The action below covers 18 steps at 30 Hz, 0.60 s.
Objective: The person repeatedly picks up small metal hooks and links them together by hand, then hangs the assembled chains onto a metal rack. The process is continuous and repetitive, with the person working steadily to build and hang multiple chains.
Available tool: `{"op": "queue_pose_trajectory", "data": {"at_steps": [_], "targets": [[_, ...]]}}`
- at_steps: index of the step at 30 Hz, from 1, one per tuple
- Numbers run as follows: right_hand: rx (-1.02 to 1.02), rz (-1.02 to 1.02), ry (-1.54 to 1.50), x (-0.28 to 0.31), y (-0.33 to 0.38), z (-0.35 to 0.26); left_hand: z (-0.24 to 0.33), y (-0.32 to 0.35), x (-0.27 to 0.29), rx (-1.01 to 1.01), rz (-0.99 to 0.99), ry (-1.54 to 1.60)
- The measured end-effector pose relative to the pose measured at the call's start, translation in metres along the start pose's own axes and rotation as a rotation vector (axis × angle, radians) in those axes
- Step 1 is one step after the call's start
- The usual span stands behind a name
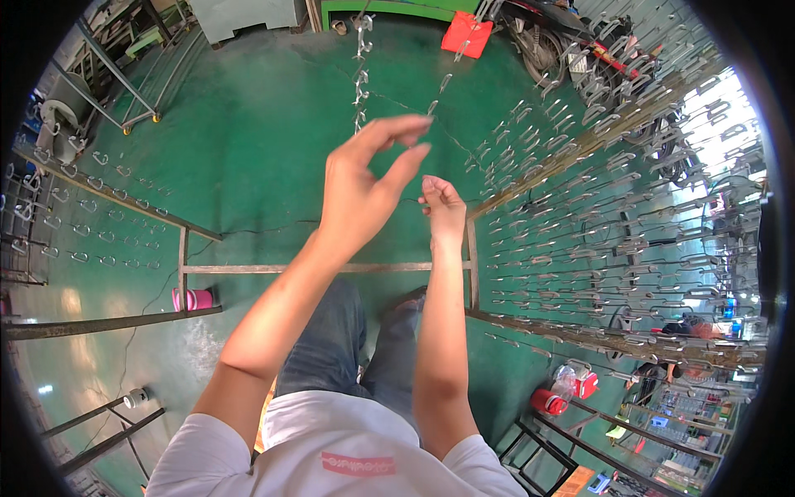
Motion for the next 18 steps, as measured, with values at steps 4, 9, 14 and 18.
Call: {"op": "queue_pose_trajectory", "data": {"at_steps": [4, 9, 14, 18], "targets": [[0.228, 0.135, 0.142, 0.012, -0.029, 0.028, -0.034, 0.039, -0.001, 0.164, 0.03, 0.037], [0.495, 0.217, 0.396, 0.001, -0.052, 0.021, -0.056, 0.063, 0.002, 0.282, 0.002, 0.038], [0.522, 0.226, 0.388, -0.008, -0.061, 0.011, -0.06, 0.068, 0.007, 0.314, 0.044, 0.113], [0.543, 0.172, 0.387, -0.011, -0.06, 0.008, -0.058, 0.07, 0.01, 0.322, 0.021, 0.088]]}}
Point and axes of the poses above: each hand's wrist, its own y-axis away from the middle knuckle, its own x-axis out of the back of the hand, z = x × y, the point moved 4 cm from there along -y, towards the middle knuckle, and after that the axes turned 9 degrees about -z, right-handed, at the moved point
